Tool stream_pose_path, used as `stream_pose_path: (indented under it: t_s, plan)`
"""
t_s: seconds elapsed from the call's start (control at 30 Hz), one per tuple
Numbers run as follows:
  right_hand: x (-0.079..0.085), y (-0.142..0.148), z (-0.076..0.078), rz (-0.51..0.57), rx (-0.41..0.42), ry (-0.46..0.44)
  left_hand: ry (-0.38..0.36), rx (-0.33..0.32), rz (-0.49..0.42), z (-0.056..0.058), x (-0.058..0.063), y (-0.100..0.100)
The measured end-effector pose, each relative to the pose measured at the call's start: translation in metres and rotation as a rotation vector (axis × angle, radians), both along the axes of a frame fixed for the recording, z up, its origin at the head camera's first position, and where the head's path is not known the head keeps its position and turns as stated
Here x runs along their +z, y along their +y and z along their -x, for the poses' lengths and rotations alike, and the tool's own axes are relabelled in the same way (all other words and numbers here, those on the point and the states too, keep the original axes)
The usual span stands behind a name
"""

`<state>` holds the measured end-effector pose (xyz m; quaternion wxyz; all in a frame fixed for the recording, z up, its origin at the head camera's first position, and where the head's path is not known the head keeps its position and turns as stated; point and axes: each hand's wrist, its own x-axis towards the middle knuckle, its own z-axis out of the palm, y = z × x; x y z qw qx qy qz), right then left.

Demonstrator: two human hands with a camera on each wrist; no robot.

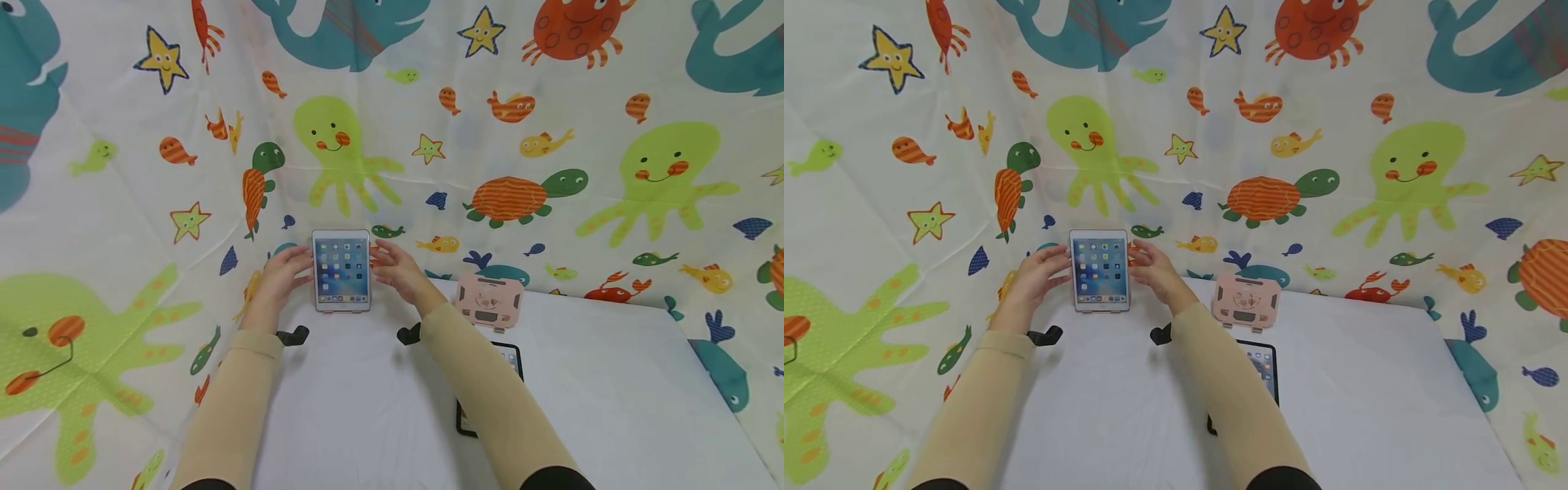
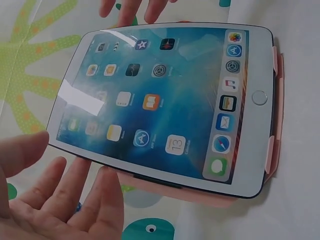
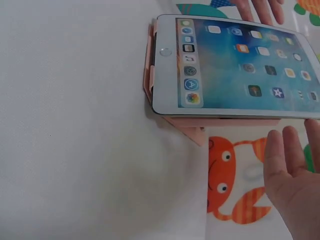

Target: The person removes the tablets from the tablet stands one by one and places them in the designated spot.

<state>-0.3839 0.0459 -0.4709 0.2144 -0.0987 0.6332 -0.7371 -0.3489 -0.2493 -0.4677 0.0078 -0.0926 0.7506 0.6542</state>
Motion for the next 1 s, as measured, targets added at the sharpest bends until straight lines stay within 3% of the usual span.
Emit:
stream_pose_path:
  t_s: [0.3, 0.77, 1.0]
  plan:
    - [0.006, -0.004, 0.0, -0.033, -0.005, 0.025, 0.036, 0.014, -0.004, -0.001, 0.004, -0.002]
    - [0.008, -0.021, -0.007, -0.027, -0.206, 0.001, 0.029, 0.005, 0.016, -0.004, 0.005, 0.001]
    - [0.009, -0.025, -0.012, -0.039, -0.247, -0.026, 0.01, -0.029, -0.029, -0.005, 0.005, -0.005]
